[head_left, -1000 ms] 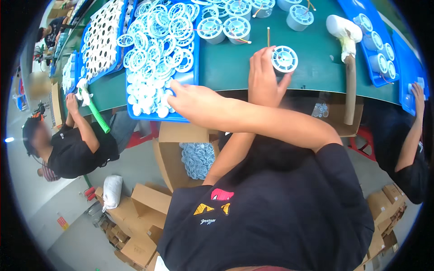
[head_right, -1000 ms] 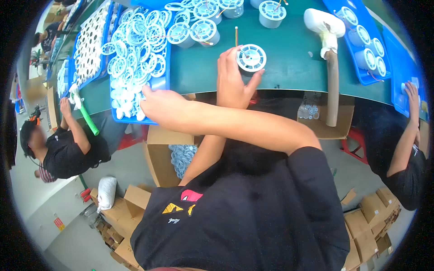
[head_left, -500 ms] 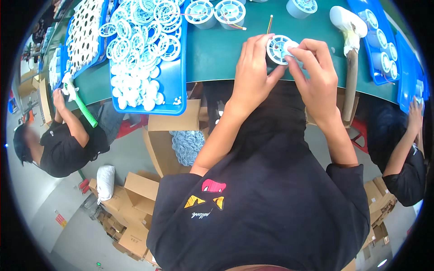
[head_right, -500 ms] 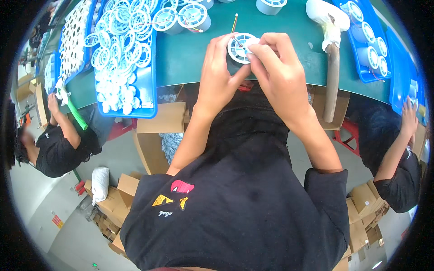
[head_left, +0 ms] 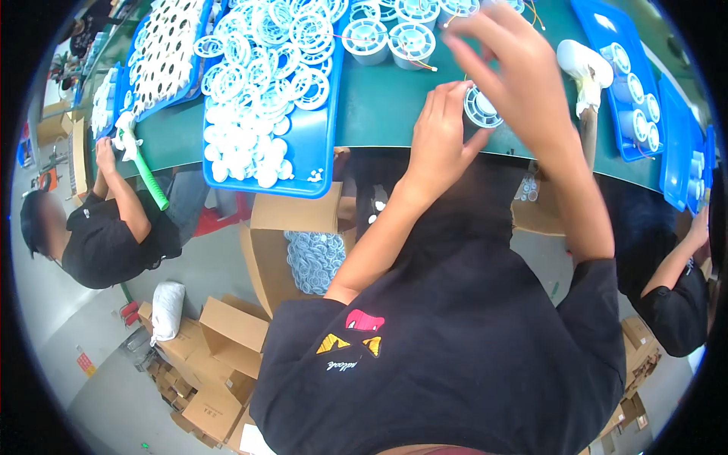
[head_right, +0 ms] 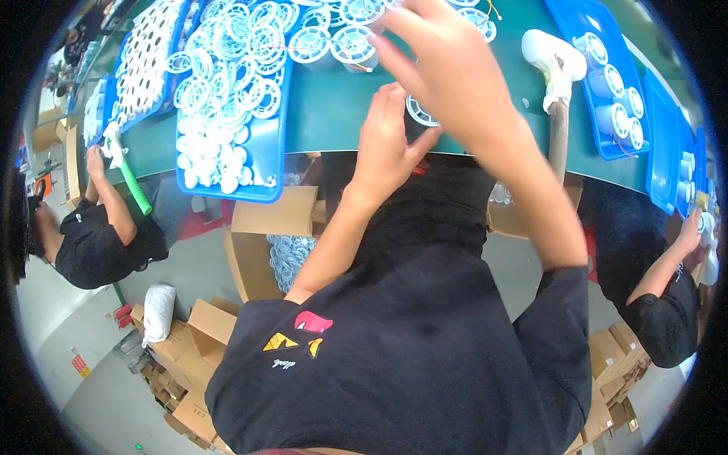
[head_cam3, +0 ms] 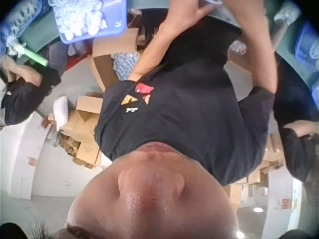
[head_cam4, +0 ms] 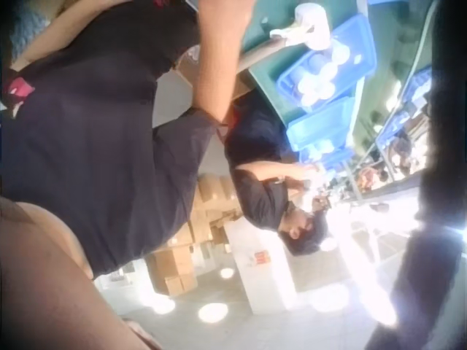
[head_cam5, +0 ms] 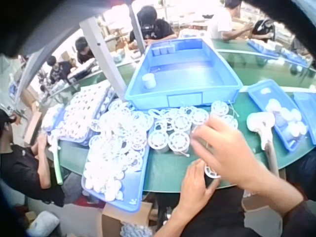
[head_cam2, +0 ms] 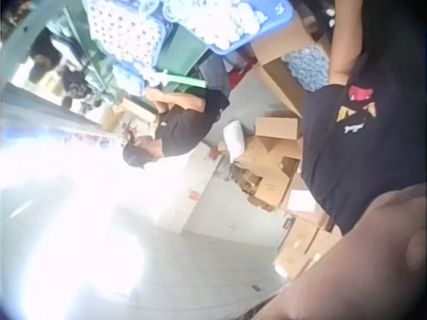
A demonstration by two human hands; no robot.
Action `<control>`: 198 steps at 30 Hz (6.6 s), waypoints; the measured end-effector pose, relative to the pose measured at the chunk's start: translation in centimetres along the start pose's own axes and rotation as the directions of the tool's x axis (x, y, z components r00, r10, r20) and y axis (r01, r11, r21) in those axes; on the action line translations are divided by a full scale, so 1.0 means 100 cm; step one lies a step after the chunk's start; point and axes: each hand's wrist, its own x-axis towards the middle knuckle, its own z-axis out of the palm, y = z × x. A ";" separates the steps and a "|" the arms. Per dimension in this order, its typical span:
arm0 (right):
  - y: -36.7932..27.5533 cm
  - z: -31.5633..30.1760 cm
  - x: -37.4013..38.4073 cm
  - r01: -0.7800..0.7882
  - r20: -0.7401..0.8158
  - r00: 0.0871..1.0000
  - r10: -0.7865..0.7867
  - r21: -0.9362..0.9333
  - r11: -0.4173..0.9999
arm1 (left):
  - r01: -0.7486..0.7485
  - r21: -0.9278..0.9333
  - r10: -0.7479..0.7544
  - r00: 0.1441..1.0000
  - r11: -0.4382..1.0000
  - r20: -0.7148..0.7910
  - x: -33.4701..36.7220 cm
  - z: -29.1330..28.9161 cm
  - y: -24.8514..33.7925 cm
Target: Assembling small circular electronic parts by tapping them together with a mallet on a factory production line.
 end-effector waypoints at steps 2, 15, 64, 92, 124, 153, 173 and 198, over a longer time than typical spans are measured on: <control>0.021 0.035 0.054 0.006 0.123 0.992 -0.001 -0.037 0.999 | 0.006 -0.029 -0.006 1.000 1.000 0.012 0.003 -0.003 0.003; 0.063 0.120 0.126 -0.249 0.281 0.921 0.269 -0.104 0.963 | 0.011 -0.030 -0.009 0.999 0.999 0.047 -0.002 0.004 0.007; -0.011 -0.018 -0.088 -0.231 0.160 0.960 0.228 -0.001 0.973 | 0.074 -0.088 -0.068 0.995 0.993 0.073 0.002 -0.004 0.005; -0.010 -0.017 -0.090 -0.268 0.131 0.956 0.264 0.017 0.963 | 0.059 -0.088 -0.051 0.995 0.994 0.091 0.001 -0.006 0.002; 0.085 -0.088 -0.151 -0.605 -0.183 0.752 0.633 -0.571 0.554 | 0.272 -0.367 -0.206 0.956 0.889 0.209 0.012 -0.009 0.022; -0.016 -0.055 -0.144 -0.704 -0.162 0.688 0.707 0.089 0.705 | 0.100 -0.317 -0.064 0.990 0.943 0.124 0.006 -0.005 0.006; -0.002 -0.062 -0.130 -0.751 -0.130 0.640 0.758 0.105 0.652 | 0.080 -0.219 -0.053 0.991 0.973 0.123 0.005 0.002 0.005; 0.020 -0.084 -0.122 -0.830 0.136 0.519 0.844 0.315 0.460 | 0.108 -0.167 -0.115 0.993 0.980 -0.035 -0.007 -0.018 0.006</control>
